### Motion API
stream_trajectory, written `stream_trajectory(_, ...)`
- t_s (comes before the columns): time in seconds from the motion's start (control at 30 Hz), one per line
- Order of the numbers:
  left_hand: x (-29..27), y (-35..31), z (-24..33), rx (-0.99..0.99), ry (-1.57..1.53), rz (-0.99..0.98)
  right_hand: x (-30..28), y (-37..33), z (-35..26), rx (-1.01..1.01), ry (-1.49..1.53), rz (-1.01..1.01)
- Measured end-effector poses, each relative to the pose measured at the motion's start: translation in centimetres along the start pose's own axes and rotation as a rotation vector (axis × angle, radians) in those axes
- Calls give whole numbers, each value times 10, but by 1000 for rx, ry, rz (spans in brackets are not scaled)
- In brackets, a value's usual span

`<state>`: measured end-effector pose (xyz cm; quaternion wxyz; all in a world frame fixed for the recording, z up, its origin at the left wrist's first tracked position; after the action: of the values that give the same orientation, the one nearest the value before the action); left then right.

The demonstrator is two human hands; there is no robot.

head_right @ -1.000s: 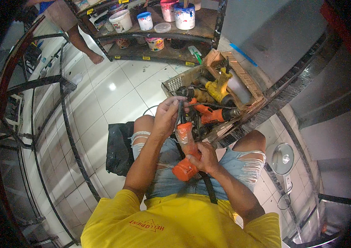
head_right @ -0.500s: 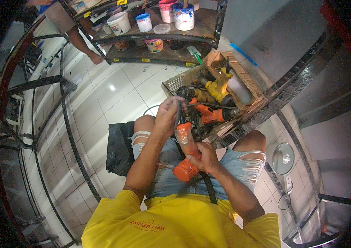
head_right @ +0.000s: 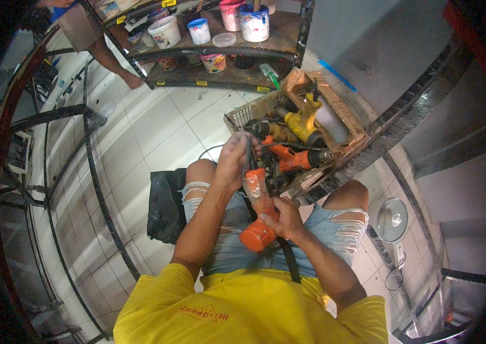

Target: The person picks up heat guns from a crate, removes plastic wrapping from one, and places the items into a smaller cardboard box.

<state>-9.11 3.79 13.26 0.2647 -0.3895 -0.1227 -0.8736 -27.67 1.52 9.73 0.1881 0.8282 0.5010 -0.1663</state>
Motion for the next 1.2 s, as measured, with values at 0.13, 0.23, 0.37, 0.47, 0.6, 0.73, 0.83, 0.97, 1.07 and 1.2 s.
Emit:
stream_trajectory(0.13, -7, 1, -1, 16, 46, 102, 3, -2, 15, 55, 32, -39)
stream_trajectory(0.23, -14, 1, 0, 11, 62, 154, 4, -6, 24, 215, 329, -41)
stream_trajectory(0.37, -10, 2, 1, 29, 117, 136, -1, -4, 33, 203, 635, -29)
stream_trajectory(0.47, -11, 2, -3, 70, 180, 126, -6, 0, 28, 250, 814, -21)
stream_trajectory(0.6, -17, 1, -10, 72, 182, 112, -12, 2, 25, 293, 997, -50)
stream_trajectory(0.73, -15, 1, -13, 76, 206, 93, -11, 2, 35, 270, 1133, -1)
stream_trajectory(0.83, -12, 0, -13, 82, 247, 102, -7, 4, 43, 253, 1273, -11)
stream_trajectory(0.97, -19, 1, -15, 60, 205, 58, -10, 5, 30, 293, 1518, -36)
stream_trajectory(1.07, -14, 0, -14, 56, 291, 51, -13, 6, 26, 315, 1661, -29)
stream_trajectory(1.2, 2, -3, -12, 71, 379, 89, -17, 6, 22, 318, 1727, -44)
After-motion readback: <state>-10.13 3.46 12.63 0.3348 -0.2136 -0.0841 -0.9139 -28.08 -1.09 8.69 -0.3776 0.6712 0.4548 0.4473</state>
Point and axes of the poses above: each hand's wrist, its own y-axis towards the middle knuckle, its own x-axis out of the palm, z = x × y, the point moved 5 cm from there along y, towards the middle knuckle, and after that the axes turned 1 degree about z, right-handed, at the moved point
